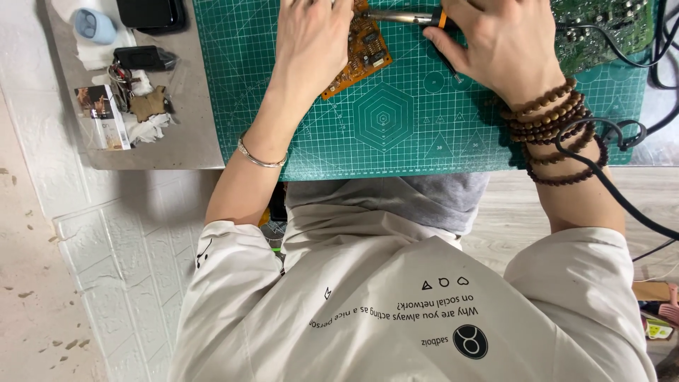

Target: Repairing or disassembling electronic circuit boards using a soldering iron and prying tools

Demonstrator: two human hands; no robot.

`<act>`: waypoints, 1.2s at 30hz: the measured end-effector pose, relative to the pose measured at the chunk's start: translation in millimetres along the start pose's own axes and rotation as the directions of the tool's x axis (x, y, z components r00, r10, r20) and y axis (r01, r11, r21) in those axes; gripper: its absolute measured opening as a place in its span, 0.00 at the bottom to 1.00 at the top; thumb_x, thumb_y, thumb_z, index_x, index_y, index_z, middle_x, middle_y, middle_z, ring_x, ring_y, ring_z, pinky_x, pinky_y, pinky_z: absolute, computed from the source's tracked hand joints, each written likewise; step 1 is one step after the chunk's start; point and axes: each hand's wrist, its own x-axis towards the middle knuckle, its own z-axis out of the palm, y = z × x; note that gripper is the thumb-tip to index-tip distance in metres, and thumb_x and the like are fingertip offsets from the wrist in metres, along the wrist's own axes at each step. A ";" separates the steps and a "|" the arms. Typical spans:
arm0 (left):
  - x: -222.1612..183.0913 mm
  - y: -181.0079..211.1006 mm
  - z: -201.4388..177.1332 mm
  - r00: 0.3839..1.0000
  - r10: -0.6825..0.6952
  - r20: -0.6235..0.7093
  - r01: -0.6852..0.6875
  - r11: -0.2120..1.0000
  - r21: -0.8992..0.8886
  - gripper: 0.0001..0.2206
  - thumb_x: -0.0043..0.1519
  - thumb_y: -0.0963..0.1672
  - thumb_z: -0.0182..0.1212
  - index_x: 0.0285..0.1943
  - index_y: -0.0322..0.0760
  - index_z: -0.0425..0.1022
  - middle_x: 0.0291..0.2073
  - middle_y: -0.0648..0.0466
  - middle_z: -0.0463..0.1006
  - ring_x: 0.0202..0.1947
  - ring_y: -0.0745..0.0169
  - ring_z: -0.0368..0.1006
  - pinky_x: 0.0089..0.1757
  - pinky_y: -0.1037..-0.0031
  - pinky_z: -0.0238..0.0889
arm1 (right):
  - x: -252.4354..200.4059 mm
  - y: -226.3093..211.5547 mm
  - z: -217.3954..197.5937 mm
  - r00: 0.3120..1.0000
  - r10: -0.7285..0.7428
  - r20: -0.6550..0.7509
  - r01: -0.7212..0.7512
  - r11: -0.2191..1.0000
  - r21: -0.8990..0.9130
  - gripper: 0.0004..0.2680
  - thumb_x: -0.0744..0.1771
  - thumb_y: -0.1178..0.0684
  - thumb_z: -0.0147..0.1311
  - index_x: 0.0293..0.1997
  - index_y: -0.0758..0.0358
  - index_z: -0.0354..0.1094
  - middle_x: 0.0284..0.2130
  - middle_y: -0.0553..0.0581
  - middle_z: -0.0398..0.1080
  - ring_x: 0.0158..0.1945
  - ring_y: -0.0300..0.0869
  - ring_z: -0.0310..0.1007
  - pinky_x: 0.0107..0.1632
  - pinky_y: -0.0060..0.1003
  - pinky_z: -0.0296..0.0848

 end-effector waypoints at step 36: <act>2.8 -24.2 -7.0 0.982 -0.186 0.031 0.169 0.797 -0.579 0.08 0.65 0.40 0.59 0.51 0.30 0.77 0.38 0.44 0.76 0.28 0.65 0.71 0.28 0.79 0.67 | 62.7 -20.9 -4.4 1.000 0.014 0.025 -0.025 0.864 0.502 0.03 0.72 0.55 0.61 0.43 0.61 0.79 0.33 0.51 0.76 0.32 0.39 0.76 0.29 0.31 0.75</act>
